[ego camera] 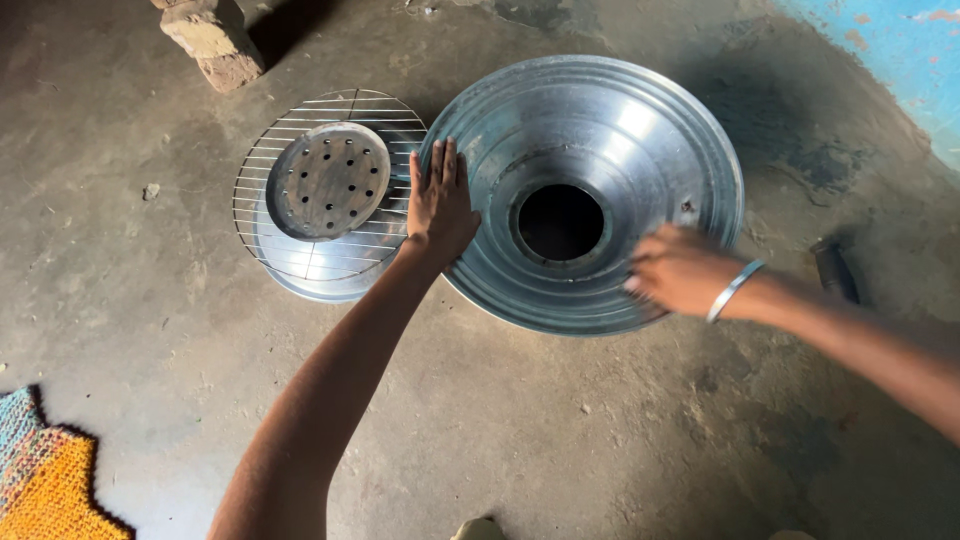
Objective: The person kneels on the floor and wipes a metal cooker with a cloth, working over its funnel-shaped body, rim, and black side fitting. They turn the cooker over, lift and reposition its parts, and wipe the inner cavity and the wire rack and perforated plate lying beside it.
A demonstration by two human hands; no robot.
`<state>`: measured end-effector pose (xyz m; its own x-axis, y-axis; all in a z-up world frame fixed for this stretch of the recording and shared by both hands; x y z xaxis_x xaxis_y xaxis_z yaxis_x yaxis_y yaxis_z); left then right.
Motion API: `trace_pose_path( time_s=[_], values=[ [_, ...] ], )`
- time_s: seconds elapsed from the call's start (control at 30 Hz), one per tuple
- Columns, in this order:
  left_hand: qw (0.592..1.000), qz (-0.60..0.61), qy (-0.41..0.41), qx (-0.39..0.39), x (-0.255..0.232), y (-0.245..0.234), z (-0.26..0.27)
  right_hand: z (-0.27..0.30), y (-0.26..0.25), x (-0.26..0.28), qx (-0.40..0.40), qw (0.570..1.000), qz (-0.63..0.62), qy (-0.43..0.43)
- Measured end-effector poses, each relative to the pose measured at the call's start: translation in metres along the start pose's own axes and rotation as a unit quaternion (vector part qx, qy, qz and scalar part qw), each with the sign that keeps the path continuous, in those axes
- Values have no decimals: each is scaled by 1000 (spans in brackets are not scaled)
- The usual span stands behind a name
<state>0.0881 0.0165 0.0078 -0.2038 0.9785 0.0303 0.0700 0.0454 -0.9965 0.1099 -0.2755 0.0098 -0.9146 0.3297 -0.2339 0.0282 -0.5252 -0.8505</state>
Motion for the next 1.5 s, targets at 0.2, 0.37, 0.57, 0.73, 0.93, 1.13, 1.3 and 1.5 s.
trace_pose_path(
  time_s=[0.2,0.37,0.57,0.73,0.93,1.13,1.3,1.5],
  values=[
    [1000,13,9,-16,-1,-8,2,-38,17,13,20,992,-90,-86],
    [981,120,144,55,-66,-7,41,-61,26,-19,76,986,142,-51],
    [907,185,358,121,-157,-6,137,-59,12,-16,-68,973,-216,-42],
    [924,159,342,69,-159,-32,122,-27,-9,-66,-226,907,-356,20],
    [939,221,263,28,-171,-75,60,40,-29,-182,-442,689,-555,147],
    [941,297,145,-74,-159,-126,-2,49,-13,-242,-521,451,-696,203],
    [894,407,103,-158,-152,-157,-26,26,-39,-240,-526,445,-704,170],
    [822,531,-20,-205,-137,-163,-46,4,-83,-208,-495,518,-660,226]
  ],
)
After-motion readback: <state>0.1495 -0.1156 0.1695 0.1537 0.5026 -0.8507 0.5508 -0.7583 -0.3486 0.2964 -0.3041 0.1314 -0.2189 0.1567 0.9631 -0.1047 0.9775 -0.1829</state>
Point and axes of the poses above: each hand's wrist, its own z-axis away from the middle knuckle, its own y-axis out of the palm, x = y × z, the point moved 9 cm from there along -z, towards the middle knuckle, and after that the axes turned 11 degrees about z, right-handed, at the moved point
